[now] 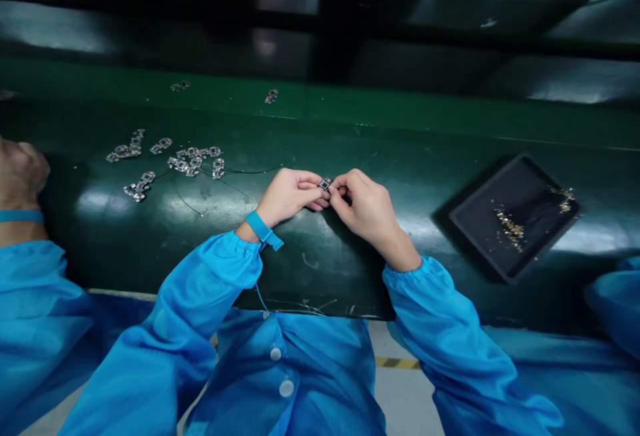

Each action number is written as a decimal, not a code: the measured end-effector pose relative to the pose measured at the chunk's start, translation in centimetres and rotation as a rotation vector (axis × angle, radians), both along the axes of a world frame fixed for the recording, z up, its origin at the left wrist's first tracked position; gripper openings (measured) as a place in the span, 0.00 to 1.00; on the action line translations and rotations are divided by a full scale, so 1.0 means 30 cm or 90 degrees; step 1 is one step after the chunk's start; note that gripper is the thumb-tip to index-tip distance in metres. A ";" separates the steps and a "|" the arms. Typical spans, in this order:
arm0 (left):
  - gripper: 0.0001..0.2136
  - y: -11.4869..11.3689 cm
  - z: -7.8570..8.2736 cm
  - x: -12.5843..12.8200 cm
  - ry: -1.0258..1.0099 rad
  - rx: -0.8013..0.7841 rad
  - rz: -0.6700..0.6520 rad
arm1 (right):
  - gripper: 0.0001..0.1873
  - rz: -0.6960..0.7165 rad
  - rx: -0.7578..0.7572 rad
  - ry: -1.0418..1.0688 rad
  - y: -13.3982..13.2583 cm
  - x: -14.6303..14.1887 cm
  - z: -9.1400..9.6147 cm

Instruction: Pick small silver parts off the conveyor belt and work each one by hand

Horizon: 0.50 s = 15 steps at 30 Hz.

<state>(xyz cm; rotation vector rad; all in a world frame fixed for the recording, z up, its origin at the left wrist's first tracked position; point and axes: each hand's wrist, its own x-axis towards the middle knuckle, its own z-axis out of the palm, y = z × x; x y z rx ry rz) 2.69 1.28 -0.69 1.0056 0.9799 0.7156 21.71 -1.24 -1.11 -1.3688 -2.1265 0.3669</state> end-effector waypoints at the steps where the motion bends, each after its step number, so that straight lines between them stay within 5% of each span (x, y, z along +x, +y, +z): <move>1: 0.06 0.000 0.001 0.000 0.000 0.000 0.000 | 0.04 -0.001 0.003 0.002 0.000 0.000 -0.001; 15: 0.05 0.001 0.006 -0.002 0.021 0.004 -0.007 | 0.02 0.002 -0.013 0.047 -0.004 0.006 -0.009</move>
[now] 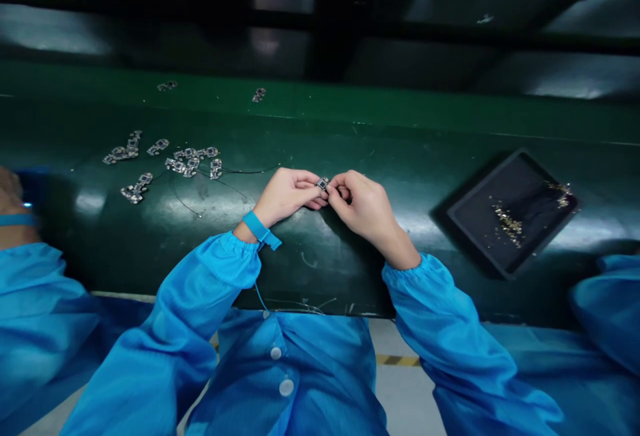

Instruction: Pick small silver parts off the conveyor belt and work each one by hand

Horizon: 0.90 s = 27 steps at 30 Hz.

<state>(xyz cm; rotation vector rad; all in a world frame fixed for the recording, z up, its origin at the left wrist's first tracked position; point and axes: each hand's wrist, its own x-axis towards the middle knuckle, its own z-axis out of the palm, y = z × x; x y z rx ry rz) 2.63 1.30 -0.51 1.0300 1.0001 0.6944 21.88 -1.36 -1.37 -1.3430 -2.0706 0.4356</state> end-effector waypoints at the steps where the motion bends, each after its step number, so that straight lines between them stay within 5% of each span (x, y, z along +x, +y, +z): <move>1: 0.05 -0.001 0.000 0.000 -0.002 0.000 0.003 | 0.02 0.000 -0.001 0.001 -0.001 0.000 0.001; 17: 0.06 -0.007 0.003 0.011 -0.001 -0.011 0.039 | 0.03 -0.014 -0.017 0.000 0.000 0.002 0.002; 27: 0.06 0.001 0.001 -0.009 0.003 0.003 -0.034 | 0.10 -0.021 -0.144 0.066 0.006 0.011 0.018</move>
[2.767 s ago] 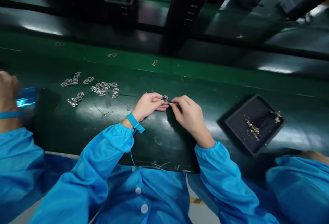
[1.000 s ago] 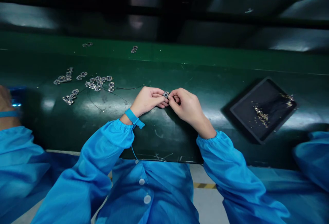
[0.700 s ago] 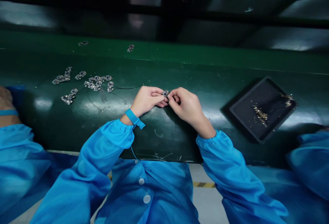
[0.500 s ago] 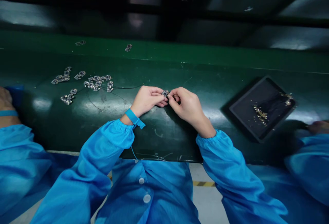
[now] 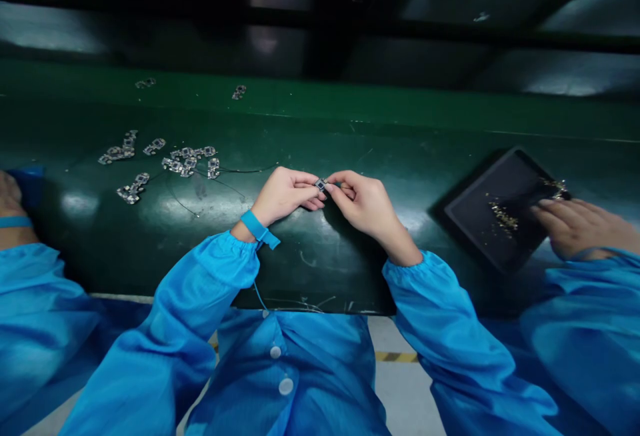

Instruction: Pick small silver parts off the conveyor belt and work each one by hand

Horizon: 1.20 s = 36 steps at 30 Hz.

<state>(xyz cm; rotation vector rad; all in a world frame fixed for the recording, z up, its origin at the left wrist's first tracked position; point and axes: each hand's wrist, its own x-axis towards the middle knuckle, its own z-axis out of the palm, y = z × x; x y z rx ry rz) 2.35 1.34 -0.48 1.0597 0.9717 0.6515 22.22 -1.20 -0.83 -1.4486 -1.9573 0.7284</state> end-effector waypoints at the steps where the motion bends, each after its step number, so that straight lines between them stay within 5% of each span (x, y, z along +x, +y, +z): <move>1: 0.06 0.001 0.000 -0.001 0.003 0.005 -0.010 | 0.10 0.005 -0.014 0.011 0.000 0.002 0.004; 22: 0.06 0.003 -0.015 0.004 -0.006 -0.009 -0.022 | 0.12 -0.030 -0.050 0.042 -0.002 0.006 0.019; 26: 0.20 0.001 -0.035 0.011 -0.074 -0.031 0.019 | 0.14 -0.026 -0.073 0.048 0.018 0.015 0.029; 30: 0.28 0.006 -0.052 0.012 -0.130 -0.077 0.079 | 0.15 -0.045 -0.023 -0.007 0.148 0.054 0.038; 36: 0.11 0.019 -0.085 0.019 -0.118 -0.086 0.063 | 0.19 -0.174 0.008 -0.140 0.510 0.088 0.016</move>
